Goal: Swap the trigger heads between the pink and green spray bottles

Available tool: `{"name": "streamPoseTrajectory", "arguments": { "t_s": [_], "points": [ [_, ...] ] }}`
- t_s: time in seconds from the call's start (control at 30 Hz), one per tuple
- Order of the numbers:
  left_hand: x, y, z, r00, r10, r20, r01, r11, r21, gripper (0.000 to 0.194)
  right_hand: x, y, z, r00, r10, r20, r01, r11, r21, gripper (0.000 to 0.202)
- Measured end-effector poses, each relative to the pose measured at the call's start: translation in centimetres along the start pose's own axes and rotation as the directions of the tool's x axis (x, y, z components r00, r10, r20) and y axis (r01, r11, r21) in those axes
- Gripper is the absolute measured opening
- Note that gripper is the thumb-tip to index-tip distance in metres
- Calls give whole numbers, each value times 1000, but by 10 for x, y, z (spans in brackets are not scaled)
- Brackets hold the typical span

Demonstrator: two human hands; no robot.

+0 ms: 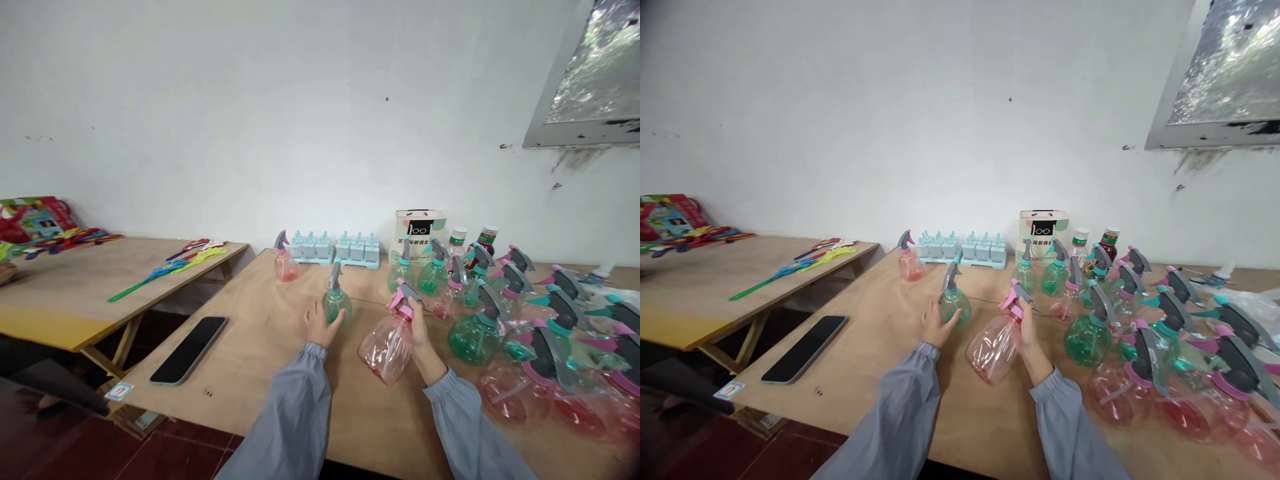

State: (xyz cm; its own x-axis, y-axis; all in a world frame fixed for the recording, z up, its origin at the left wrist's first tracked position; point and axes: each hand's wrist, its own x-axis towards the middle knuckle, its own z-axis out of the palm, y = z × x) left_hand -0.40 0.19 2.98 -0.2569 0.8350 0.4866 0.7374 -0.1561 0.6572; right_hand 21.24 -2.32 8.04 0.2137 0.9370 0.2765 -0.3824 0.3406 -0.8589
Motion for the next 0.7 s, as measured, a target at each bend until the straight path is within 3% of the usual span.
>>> {"name": "streamPoseTrajectory", "arguments": {
  "t_s": [0.07,0.17,0.23,0.37,0.43,0.57,0.7],
  "points": [
    [0,0,-1,1000,12,6,-12,1000,-5,63,1,-1,0,998,58,-1,-58,995,76,42],
    [1,0,-2,1000,19,20,-19,1000,-7,63,0,0,1,988,118,95,-126,988,86,43],
    [2,1,-2,1000,17,26,-17,1000,-6,64,-2,1,3,987,107,117,-114,992,56,41],
    [2,1,-1,999,25,26,-25,1000,-7,64,-6,2,6,998,50,38,-52,998,45,36],
    [2,1,-2,999,25,26,-25,1000,-6,64,-7,0,7,997,65,49,-68,996,54,36],
    [1,2,-5,999,28,41,-28,1000,-7,64,-11,-4,7,973,147,176,-151,989,9,40],
    [1,3,-8,998,8,65,-8,1000,-11,64,-14,-4,9,979,155,130,-149,987,-53,40]
  ]
}}
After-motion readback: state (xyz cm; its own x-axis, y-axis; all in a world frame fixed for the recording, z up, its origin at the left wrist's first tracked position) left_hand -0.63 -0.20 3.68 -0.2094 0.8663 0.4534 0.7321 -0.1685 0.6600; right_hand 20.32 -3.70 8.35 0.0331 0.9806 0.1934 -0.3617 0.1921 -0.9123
